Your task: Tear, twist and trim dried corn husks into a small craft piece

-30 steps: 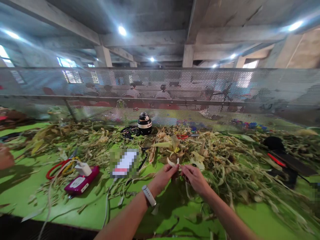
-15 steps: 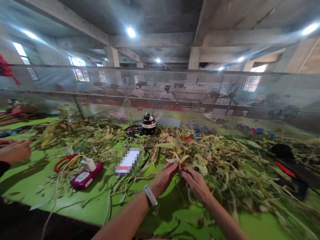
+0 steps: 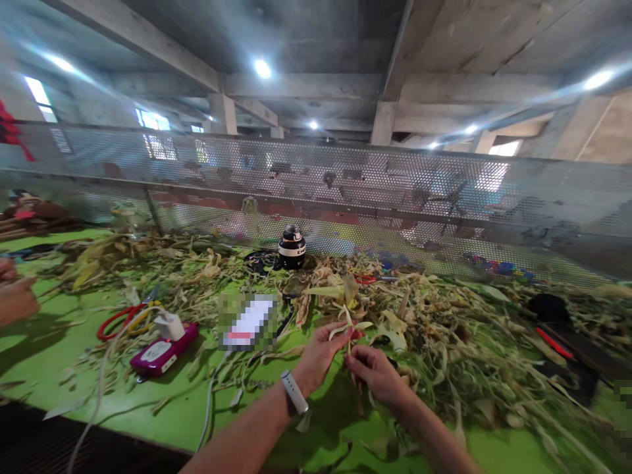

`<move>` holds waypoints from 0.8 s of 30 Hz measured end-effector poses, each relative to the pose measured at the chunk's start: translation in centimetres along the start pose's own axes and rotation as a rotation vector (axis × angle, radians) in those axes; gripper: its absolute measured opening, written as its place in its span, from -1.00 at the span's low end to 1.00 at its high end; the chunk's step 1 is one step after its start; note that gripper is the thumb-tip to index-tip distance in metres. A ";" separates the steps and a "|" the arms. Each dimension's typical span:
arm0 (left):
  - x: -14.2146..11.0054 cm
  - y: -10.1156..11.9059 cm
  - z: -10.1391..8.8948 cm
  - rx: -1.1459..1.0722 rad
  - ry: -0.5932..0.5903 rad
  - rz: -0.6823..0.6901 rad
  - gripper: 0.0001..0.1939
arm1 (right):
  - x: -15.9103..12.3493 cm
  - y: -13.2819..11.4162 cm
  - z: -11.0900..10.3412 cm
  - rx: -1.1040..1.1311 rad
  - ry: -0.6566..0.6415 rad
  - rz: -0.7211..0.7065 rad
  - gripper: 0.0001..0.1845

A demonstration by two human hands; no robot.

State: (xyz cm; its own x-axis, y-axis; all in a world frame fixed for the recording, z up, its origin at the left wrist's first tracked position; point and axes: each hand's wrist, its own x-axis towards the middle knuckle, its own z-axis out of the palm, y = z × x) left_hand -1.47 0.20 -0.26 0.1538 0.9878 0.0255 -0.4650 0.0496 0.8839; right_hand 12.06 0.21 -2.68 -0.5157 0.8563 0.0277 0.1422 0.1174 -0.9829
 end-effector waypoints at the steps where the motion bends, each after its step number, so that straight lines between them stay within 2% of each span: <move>1: 0.0 0.1 0.0 -0.012 0.007 -0.012 -0.69 | -0.1 -0.1 0.1 -0.020 0.005 -0.001 -0.50; 3: 0.1 0.4 -0.2 -0.026 0.025 -0.025 -0.71 | -0.4 -0.6 0.1 -0.142 0.070 -0.032 -0.52; 5: 0.2 0.6 -0.4 0.011 0.029 -0.033 -0.79 | -0.9 -1.5 0.0 -0.353 0.208 -0.120 -0.59; 7: 0.1 0.7 -0.5 0.126 -0.016 -0.051 -0.84 | -1.5 -2.4 -0.4 -0.566 0.375 -0.250 -0.67; 9: -0.2 0.7 -0.4 0.275 -0.111 -0.069 -0.86 | -1.9 -3.1 -1.0 -0.732 0.482 -0.346 -0.74; 10: -0.3 0.7 -0.4 0.344 -0.163 -0.076 -0.87 | -1.9 -3.3 -1.2 -0.797 0.491 -0.365 -0.77; 12: -0.6 0.7 -0.3 0.451 -0.269 -0.090 -0.89 | -1.8 -3.3 -1.6 -0.875 0.431 -0.344 -0.76; 14: -0.8 0.8 -0.3 0.511 -0.364 -0.118 -0.90 | -1.5 -3.1 -1.9 -0.846 0.354 -0.280 -0.72; 17: -0.9 1.0 -0.5 0.528 -0.465 -0.165 -0.91 | -1.0 -2.7 -2.1 -0.638 0.262 -0.175 -0.71; 20: -0.9 1.1 -0.8 0.491 -0.445 -0.227 -0.87 | -0.7 -2.4 -2.2 -0.407 0.171 -0.120 -0.70; 24: -0.9 0.9 -0.7 0.481 -0.417 -0.259 -0.66 | -0.4 -2.4 -2.0 -0.178 0.198 -0.020 -0.69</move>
State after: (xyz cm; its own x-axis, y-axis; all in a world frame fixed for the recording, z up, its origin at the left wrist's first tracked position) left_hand -2.64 -0.53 0.21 0.5751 0.8089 -0.1222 0.0559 0.1101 0.9923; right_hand 13.60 0.60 0.00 -0.3467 0.9327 0.0993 0.2893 0.2071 -0.9346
